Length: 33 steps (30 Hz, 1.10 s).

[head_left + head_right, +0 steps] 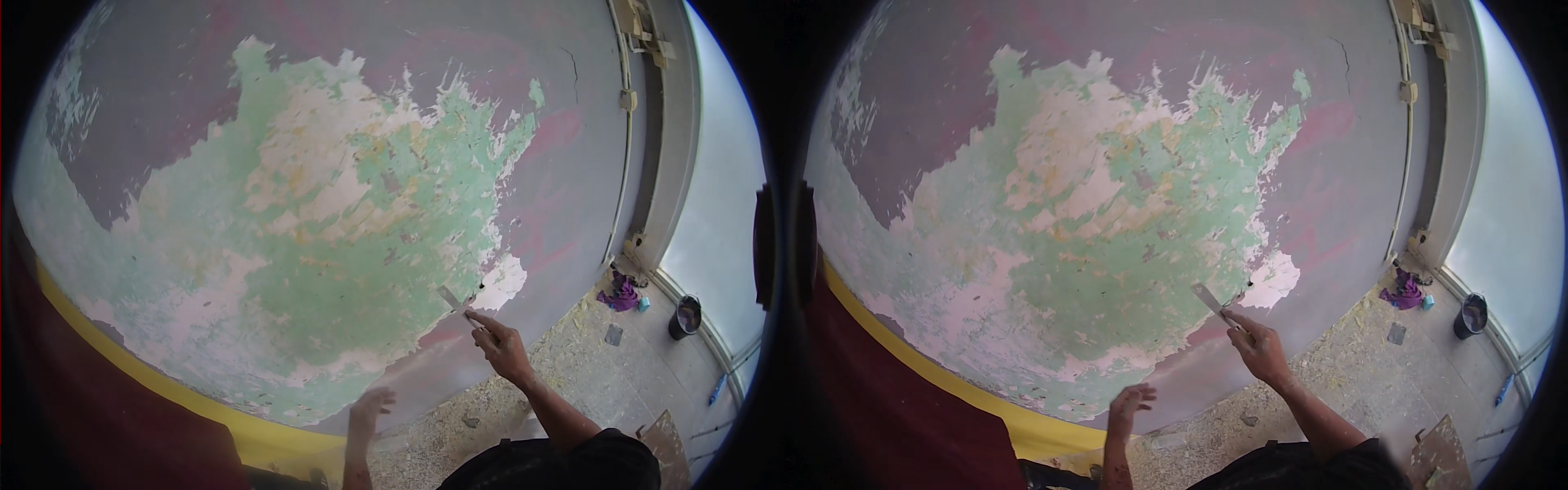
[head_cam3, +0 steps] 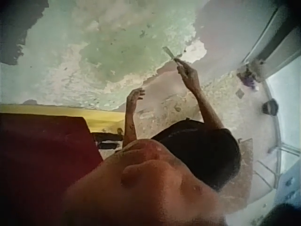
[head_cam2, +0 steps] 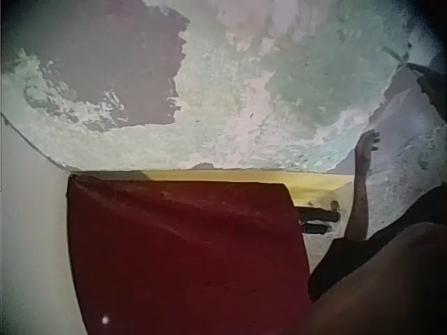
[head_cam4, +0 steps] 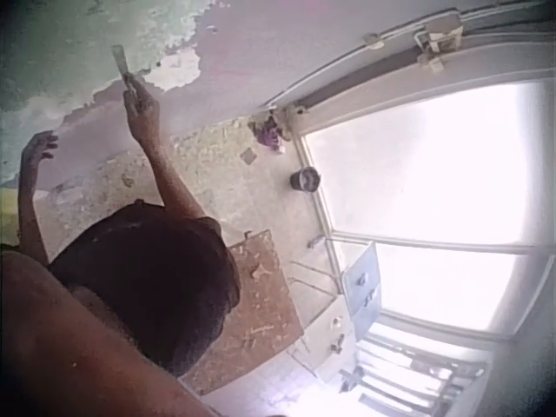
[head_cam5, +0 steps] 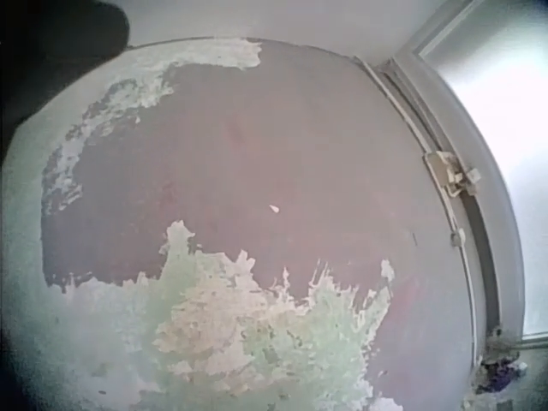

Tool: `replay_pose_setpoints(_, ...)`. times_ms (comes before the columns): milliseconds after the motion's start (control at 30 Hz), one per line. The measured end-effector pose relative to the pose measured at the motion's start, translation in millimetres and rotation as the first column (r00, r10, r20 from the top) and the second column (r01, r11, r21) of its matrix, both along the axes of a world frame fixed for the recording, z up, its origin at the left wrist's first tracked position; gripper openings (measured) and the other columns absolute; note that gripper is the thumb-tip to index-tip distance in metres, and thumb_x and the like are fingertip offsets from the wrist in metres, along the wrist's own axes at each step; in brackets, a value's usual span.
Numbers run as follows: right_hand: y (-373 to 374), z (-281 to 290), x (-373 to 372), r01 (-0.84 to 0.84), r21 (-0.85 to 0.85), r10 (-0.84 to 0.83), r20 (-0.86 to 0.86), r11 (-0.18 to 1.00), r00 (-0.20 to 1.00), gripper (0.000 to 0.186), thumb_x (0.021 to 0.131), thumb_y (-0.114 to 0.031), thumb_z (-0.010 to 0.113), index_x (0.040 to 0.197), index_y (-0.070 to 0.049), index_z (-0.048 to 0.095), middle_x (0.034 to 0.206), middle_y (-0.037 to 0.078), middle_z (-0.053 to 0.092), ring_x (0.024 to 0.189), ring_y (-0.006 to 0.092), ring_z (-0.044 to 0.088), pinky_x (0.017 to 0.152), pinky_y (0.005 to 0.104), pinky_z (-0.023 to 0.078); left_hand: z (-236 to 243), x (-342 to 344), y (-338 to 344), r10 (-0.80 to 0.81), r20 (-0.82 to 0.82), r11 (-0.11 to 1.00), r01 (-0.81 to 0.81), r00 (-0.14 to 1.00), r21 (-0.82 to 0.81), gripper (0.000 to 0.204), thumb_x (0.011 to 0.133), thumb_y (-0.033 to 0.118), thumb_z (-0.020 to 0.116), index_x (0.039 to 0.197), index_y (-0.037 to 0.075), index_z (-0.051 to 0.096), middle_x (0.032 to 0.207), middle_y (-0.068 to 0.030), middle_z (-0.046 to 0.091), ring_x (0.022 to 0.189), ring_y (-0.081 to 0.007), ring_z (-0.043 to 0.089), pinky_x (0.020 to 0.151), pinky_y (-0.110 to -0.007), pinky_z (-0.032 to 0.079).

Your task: Scraping old paint from a wall using a putty knife.

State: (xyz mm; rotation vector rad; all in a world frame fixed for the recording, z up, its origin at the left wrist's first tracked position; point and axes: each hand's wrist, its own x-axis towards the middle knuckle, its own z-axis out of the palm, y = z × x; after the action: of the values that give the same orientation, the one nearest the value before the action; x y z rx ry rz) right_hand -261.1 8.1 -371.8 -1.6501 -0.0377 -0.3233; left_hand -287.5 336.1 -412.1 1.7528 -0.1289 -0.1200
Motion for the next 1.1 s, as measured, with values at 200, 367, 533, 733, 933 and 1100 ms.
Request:
replay_pose_setpoints(200, -98.4, 28.0, 18.0, 0.075, -0.137, -0.055, 0.145, 0.988, 0.988, 0.038, 0.087, -0.008, 0.061, 0.125, -0.009, 0.059, 0.089, 0.017, 0.066, 0.064, 0.016, 0.06, 0.062, 0.0299, 0.049, 92.8, 55.9, -96.6, 0.0, 0.259, 0.982, -0.048, 0.966, 0.18, 0.031, 0.098, 0.019, 0.045, 0.115, -0.003, 0.058, 0.107, -0.0147, 0.066, 0.098, -0.0206, 0.064, 0.08, -0.032, 0.052)
replay_pose_setpoints(367, -175.8, 40.2, 34.0, 0.112, -0.05, -0.101, 0.181, 0.992, 0.978, 0.037, 0.086, -0.002, 0.056, 0.123, -0.002, 0.059, 0.094, 0.013, 0.067, 0.064, 0.0097, 0.053, 0.06, 0.0253, 0.045, 105.6, 101.6, -227.0, -0.146, 0.223, 0.988, 0.131, 0.964, 0.08, 0.031, 0.099, 0.019, 0.044, 0.117, -0.004, 0.057, 0.107, -0.0141, 0.066, 0.1, -0.0205, 0.063, 0.084, -0.032, 0.05)
replay_pose_setpoints(533, -202.0, 36.8, 64.3, 0.07, -0.007, -0.067, 0.202, 0.998, 0.977, 0.038, 0.086, 0.0, 0.055, 0.124, -0.003, 0.058, 0.092, 0.014, 0.066, 0.067, 0.0118, 0.057, 0.061, 0.027, 0.046, 104.8, 130.2, -336.3, -0.326, 0.17, 0.943, 0.307, 0.93, 0.131, 0.04, 0.102, 0.028, 0.041, 0.125, -0.003, 0.05, 0.121, -0.0154, 0.059, 0.112, -0.0206, 0.057, 0.088, -0.033, 0.048)
replay_pose_setpoints(733, -175.1, 44.1, 77.5, -0.058, -0.074, 0.074, 0.246, 0.996, 0.966, 0.043, 0.088, 0.001, 0.053, 0.13, -0.005, 0.054, 0.094, 0.018, 0.062, 0.075, 0.0276, 0.064, 0.067, 0.0333, 0.05, 91.7, 149.0, -360.0, -0.301, 0.103, 0.954, 0.298, 0.948, 0.042, 0.039, 0.104, 0.026, 0.033, 0.128, -0.001, 0.049, 0.12, -0.0137, 0.058, 0.113, -0.0184, 0.055, 0.094, -0.031, 0.044)
replay_pose_setpoints(933, -143.5, 49.6, 82.1, 0.1, -0.223, -0.047, 0.234, 0.97, 0.971, 0.053, 0.088, -0.004, 0.055, 0.139, -0.008, 0.043, 0.113, 0.018, 0.057, 0.091, 0.0338, 0.063, 0.067, 0.0382, 0.053, 98.2, 155.8, -358.9, -0.355, 0.131, 0.891, 0.377, 0.926, -0.252, 0.05, 0.105, 0.033, 0.025, 0.127, -0.005, 0.049, 0.119, -0.0169, 0.059, 0.112, -0.0224, 0.057, 0.098, -0.032, 0.043)
replay_pose_setpoints(1100, -103.7, 46.9, 91.1, 0.118, -0.301, -0.021, 0.307, 0.946, 0.951, 0.064, 0.085, 0.003, 0.052, 0.144, -0.003, 0.029, 0.13, 0.023, 0.05, 0.103, 0.0432, 0.058, 0.089, 0.0442, 0.047, 56.6, 182.1, -318.1, -0.282, 0.072, 0.895, 0.289, 0.957, -0.34, 0.045, 0.104, 0.031, 0.033, 0.125, -0.004, 0.052, 0.114, -0.0131, 0.062, 0.105, -0.0188, 0.06, 0.092, -0.028, 0.046)
